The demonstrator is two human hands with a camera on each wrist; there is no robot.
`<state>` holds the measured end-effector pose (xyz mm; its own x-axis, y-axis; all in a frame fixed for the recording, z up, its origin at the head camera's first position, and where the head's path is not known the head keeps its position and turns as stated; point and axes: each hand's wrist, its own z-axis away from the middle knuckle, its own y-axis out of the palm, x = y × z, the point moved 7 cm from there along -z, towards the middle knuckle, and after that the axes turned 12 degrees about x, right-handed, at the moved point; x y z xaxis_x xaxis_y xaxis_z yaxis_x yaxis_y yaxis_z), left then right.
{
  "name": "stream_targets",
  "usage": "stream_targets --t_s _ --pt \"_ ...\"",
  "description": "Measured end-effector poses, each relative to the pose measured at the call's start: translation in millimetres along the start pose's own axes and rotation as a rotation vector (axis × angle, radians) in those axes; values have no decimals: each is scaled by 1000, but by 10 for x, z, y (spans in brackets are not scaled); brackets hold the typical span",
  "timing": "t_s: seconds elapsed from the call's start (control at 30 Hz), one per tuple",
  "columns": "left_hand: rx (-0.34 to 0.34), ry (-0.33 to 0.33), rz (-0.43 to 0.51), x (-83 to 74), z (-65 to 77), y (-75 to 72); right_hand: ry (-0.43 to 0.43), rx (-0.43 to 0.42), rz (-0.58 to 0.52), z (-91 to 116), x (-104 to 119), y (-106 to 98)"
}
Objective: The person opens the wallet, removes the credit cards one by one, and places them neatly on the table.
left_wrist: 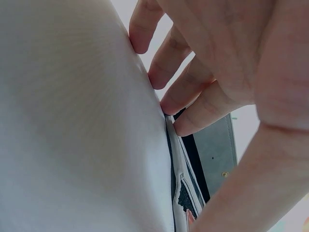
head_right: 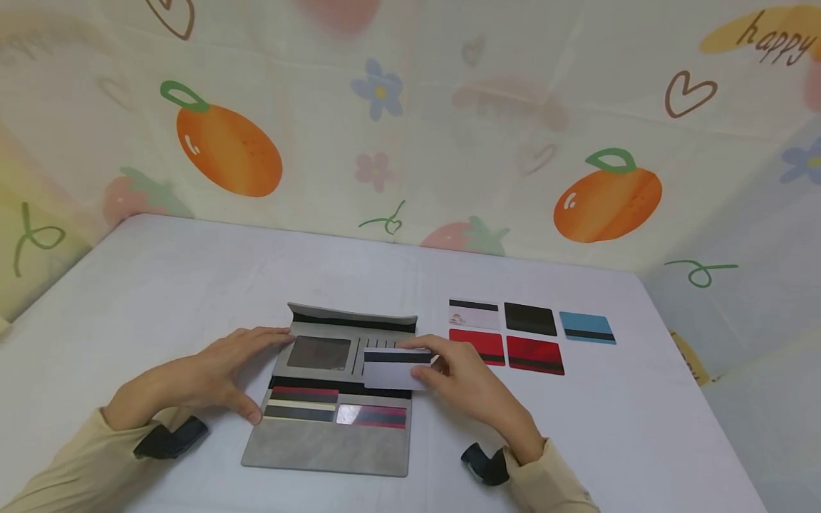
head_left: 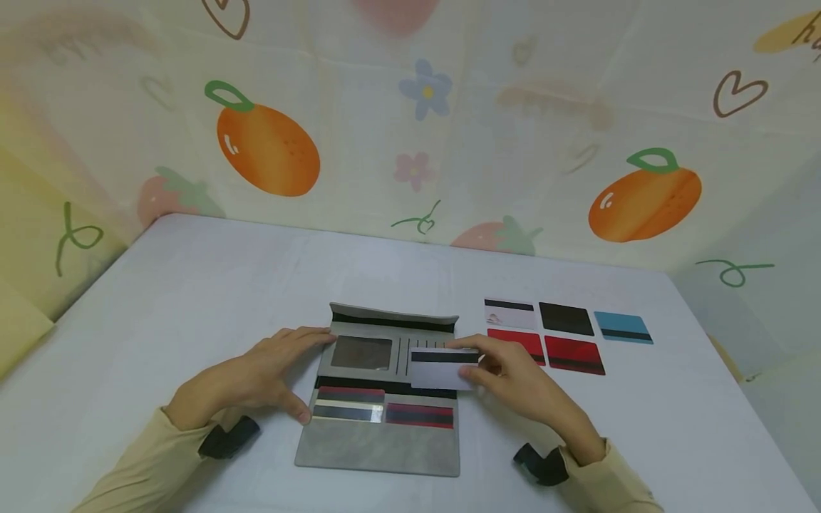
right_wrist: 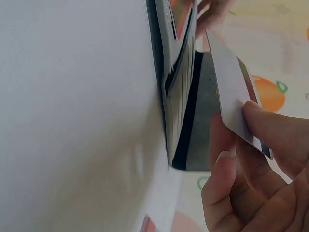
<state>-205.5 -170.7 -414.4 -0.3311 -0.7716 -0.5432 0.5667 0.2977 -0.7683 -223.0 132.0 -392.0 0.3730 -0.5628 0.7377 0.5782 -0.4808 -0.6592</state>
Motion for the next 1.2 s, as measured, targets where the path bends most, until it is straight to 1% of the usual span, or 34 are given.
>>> stream_targets --t_s 0.23,0.37,0.63,0.77,0.97,1.2 --pt "4 -1 20 7 11 -1 70 -66 21 131 -93 -154" --pt "0 4 22 -1 13 -5 77 -104 43 224 -149 -258" --pt "1 -6 3 6 -2 2 108 -151 42 419 -256 -470" --pt "2 -6 -4 16 -3 6 118 -159 74 478 -294 -524" --pt "1 -1 1 21 -4 10 124 -193 129 567 -370 -590" --pt "-1 5 2 18 1 4 172 -213 164 691 -478 -677"
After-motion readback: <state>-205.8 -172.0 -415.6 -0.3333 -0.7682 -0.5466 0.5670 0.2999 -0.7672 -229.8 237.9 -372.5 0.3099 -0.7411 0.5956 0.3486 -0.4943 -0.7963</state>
